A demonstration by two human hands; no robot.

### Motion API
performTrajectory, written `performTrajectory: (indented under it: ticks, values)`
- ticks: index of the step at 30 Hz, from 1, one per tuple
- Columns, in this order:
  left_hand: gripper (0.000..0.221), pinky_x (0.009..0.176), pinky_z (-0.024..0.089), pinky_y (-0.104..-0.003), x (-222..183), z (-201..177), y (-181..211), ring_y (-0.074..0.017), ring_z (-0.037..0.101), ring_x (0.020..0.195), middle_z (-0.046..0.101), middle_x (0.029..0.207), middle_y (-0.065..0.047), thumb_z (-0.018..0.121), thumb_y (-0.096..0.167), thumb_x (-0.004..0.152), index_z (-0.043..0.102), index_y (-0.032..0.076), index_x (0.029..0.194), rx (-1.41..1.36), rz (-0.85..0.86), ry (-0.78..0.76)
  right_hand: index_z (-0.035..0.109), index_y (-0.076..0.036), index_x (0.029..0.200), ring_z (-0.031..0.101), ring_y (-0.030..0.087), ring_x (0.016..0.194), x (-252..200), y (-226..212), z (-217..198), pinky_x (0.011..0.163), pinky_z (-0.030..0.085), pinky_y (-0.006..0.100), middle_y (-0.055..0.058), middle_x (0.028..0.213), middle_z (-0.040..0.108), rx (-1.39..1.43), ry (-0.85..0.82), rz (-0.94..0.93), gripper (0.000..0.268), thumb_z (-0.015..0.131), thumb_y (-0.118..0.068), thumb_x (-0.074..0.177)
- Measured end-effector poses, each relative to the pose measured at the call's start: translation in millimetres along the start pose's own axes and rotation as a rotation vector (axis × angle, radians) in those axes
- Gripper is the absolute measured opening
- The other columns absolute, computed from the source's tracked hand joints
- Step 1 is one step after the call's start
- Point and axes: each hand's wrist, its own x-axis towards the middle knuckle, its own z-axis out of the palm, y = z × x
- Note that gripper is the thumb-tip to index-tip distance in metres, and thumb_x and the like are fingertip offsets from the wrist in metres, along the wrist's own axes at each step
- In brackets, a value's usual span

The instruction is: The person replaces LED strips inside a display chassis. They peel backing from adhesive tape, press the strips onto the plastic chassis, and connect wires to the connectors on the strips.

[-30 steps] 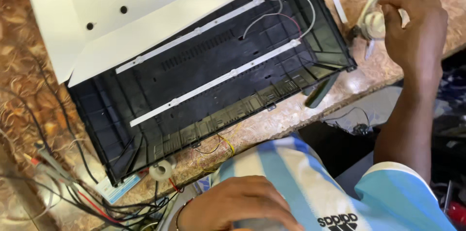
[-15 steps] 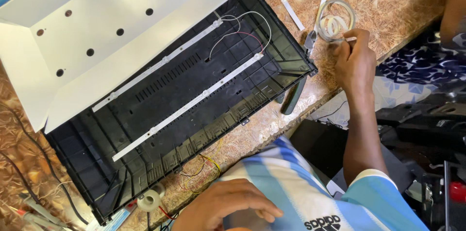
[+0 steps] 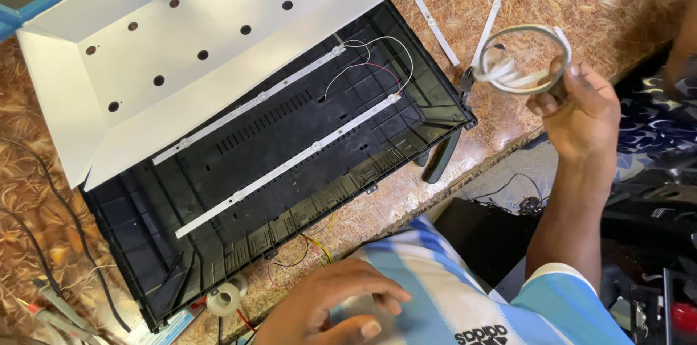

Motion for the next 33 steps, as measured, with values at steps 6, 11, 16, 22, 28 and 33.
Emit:
performTrajectory:
  ticks: [6,11,16,22,28,33]
  values:
    - [0.064,0.088,0.058,-0.039,11.4,-0.4,0.5,-0.0222,0.074,0.106,0.074,0.120,-0.008,0.036,0.058,0.101,0.071,0.011,0.126,0.331,-0.036,0.275,0.066,-0.018,0.103,0.042,0.006,0.062,-2.6,-0.1,42.7,0.062,0.039,0.022,-0.007,0.077,0.050,0.206,-0.299,-0.084,0.015,0.055,-0.025,0.111]
    - [0.048,0.097,0.050,-0.045,28.4,2.6,-16.5,-0.0263,0.063,0.120,0.065,0.126,-0.009,0.042,0.044,0.104,0.066,0.012,0.131,0.584,0.088,0.531,0.061,-0.011,0.110,0.057,0.011,0.077,-1.8,25.2,49.9,0.072,0.049,0.027,0.003,0.097,0.064,-0.247,-0.213,-0.346,0.023,0.041,-0.020,0.119]
    - [0.039,0.099,0.051,-0.046,52.2,4.0,-18.3,-0.0296,0.063,0.119,0.062,0.127,-0.013,0.049,0.033,0.105,0.066,0.008,0.129,0.646,0.226,0.592,0.060,0.000,0.113,0.044,0.017,0.072,-12.6,21.3,82.4,0.062,0.033,0.033,0.007,0.084,0.053,-0.981,-0.058,-0.811,0.034,0.044,-0.029,0.119]
    - [0.055,0.112,0.049,-0.044,101.3,0.9,-18.4,-0.0315,0.056,0.136,0.056,0.143,-0.017,0.055,0.037,0.104,0.048,0.006,0.149,0.573,0.384,0.663,0.060,0.001,0.102,0.045,0.019,0.067,-28.0,31.9,88.6,0.055,0.033,0.033,0.012,0.084,0.058,-1.112,-0.085,-1.132,0.020,0.057,-0.015,0.113]
    - [0.024,0.092,0.061,-0.053,105.3,-5.7,-26.2,-0.0375,0.071,0.114,0.067,0.117,-0.011,0.077,0.018,0.096,0.071,0.009,0.117,0.431,0.647,0.913,0.075,0.001,0.100,0.056,0.024,0.062,-57.9,65.2,112.1,0.058,0.050,0.034,0.009,0.076,0.062,-0.966,-0.103,-1.199,0.021,0.065,-0.017,0.105]
    - [0.011,0.088,0.061,-0.053,48.7,-9.8,-7.2,-0.0431,0.071,0.115,0.072,0.116,-0.012,0.075,0.019,0.094,0.068,0.014,0.100,0.461,0.484,0.794,0.075,0.001,0.100,0.053,0.019,0.053,-109.6,59.3,164.0,0.053,0.048,0.032,0.008,0.067,0.062,-0.682,-0.213,-0.734,0.018,0.068,-0.016,0.099]
